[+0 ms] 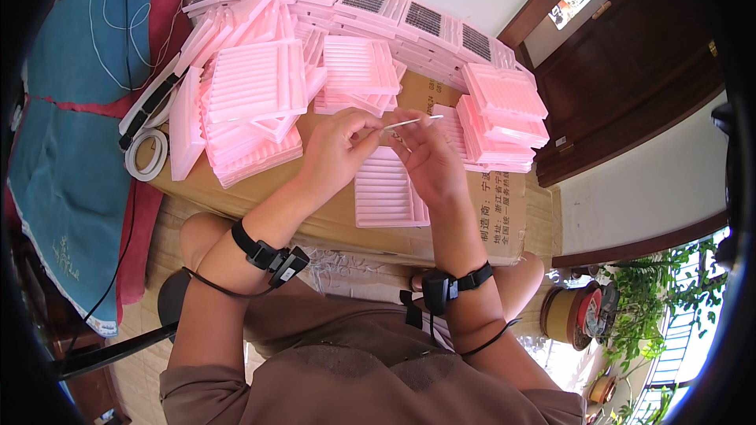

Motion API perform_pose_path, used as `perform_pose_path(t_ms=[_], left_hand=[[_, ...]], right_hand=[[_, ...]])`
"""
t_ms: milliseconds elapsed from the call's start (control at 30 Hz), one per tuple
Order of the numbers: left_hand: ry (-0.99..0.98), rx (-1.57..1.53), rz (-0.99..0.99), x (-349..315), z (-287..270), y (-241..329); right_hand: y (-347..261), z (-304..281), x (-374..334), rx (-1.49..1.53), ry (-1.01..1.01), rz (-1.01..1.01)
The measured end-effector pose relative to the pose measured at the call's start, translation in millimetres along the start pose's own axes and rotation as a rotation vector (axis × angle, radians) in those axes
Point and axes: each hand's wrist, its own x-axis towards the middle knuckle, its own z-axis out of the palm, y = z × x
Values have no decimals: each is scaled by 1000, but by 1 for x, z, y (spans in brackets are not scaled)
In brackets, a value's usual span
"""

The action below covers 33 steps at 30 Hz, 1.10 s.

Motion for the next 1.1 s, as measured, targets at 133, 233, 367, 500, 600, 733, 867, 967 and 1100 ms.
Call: perform_pose_path(t_ms=[133,233,367,500,600,733,867,967,1100], left_hand=[[7,56,41,0,-1,5],[18,55,53,0,-1,8],[18,60,61,1,-1,6],[-63,51,-92,-1,-3,2],[-176,-456,-483,0,0,-2],[-84,-969,-730,2,3,-10],[-99,-1192,-794,2,-2,-16],[-202,-1269,-844,3,-5,-18],[-360,-1315,-776,-1,-3,-19]], right_hand=[[7,-5,-1,-89,96,29],[8,-9,-1,0,90,36],[5,-11,0,85,49,33],[2,-5,-1,-1,46,29],[7,1,-5,-335,149,-125],[21,-3,-20,-741,285,-585],[16,-7,-17,-631,212,-570],[6,-1,-20,-798,-74,-518],[7,14,-13,-1091,-289,-649]])
